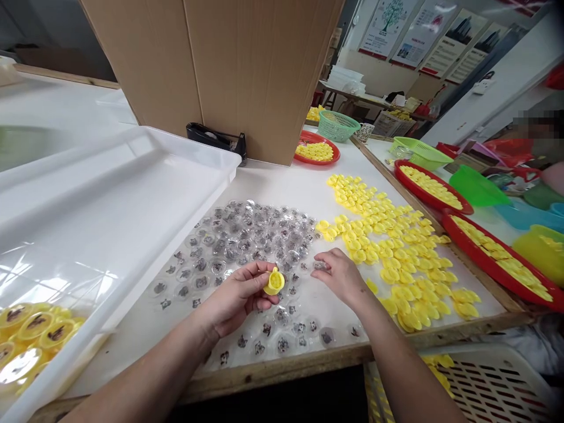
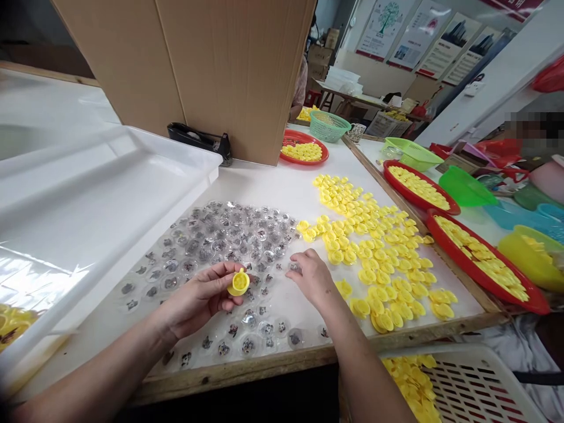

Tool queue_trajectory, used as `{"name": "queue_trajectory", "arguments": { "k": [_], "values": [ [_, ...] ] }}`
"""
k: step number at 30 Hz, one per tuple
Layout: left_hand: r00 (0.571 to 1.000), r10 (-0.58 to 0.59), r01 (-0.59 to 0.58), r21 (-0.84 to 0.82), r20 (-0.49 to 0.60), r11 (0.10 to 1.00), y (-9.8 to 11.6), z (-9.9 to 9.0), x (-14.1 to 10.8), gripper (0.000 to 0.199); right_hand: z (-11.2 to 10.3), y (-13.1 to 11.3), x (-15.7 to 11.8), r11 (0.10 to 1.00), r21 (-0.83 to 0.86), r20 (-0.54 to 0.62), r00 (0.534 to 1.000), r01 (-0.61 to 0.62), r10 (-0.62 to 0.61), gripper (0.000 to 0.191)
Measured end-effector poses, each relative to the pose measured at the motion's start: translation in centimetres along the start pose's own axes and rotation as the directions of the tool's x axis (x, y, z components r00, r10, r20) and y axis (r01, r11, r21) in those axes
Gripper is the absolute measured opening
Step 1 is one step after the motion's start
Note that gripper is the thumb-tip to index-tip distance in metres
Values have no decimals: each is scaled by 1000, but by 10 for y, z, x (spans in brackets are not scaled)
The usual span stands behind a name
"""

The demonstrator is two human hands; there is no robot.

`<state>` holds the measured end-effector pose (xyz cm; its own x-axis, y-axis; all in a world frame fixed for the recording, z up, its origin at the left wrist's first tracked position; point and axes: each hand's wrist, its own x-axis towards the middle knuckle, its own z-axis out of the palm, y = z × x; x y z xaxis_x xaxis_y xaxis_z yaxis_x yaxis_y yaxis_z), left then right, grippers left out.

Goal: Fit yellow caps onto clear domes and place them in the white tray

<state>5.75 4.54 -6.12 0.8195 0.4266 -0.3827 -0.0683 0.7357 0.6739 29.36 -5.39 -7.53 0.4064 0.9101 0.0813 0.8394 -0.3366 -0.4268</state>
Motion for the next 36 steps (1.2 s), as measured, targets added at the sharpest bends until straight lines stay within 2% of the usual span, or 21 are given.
{"name": "queue_trajectory", "arguments": {
  "k": [3,7,9,11,14,16,17,18,19,21,24,27,29,31,33,36],
  "values": [
    [1000,-7,7,-14,13,1000,-1,1,-1,13,-7,-2,-15,998,66,4,1000,4,-4,24],
    [1000,-14,14,-15,-4,1000,-1,3,-3,11,-18,-7,-33,989,144,-39,999,-18,24,18],
    [1000,-10,10,-15,-12,1000,-2,5,-3,10,-20,-15,-40,958,278,-42,995,-73,88,16],
    [1000,-7,7,-20,-13,1000,-2,6,-3,13,-20,-30,-47,834,532,24,987,-148,159,19],
    [1000,-18,17,-44,-23,999,-4,8,-3,23,-13,-61,-51,454,864,155,973,-217,170,23],
    [999,-24,22,-62,-34,998,-5,9,-2,25,-4,-80,-50,258,943,173,971,-211,163,23],
    [999,-18,15,-71,-37,997,-6,9,-2,24,1,-87,-49,206,958,166,970,-201,176,21],
    [999,-5,2,-78,-36,997,-7,9,-2,21,6,-93,-48,190,963,155,969,-191,192,20],
    [999,15,-18,-82,-29,996,-9,8,-1,19,12,-96,-47,207,961,138,967,-183,212,19],
    [998,59,-59,-81,-8,995,-11,8,-1,18,23,-99,-45,308,935,104,966,-177,238,18],
    [995,95,-95,-70,-2,993,-13,9,-2,26,32,-99,-45,557,826,-36,979,-84,200,14],
    [994,110,-111,-63,-29,992,-14,11,-2,32,28,-98,-47,778,612,-261,965,142,29,14],
    [992,122,-123,-53,-31,991,-13,11,-2,33,20,-98,-47,840,479,-310,944,256,-111,23],
    [991,132,-133,-35,-32,991,-13,11,-2,34,9,-96,-45,846,428,-236,943,319,-236,32],
    [990,136,-137,-10,-35,991,-12,11,-2,34,-2,-93,-44,837,428,-95,938,342,-335,37],
    [991,133,-132,29,-25,991,-13,11,-3,33,-15,-88,-41,851,379,30,915,363,-403,39]
  ]
}}
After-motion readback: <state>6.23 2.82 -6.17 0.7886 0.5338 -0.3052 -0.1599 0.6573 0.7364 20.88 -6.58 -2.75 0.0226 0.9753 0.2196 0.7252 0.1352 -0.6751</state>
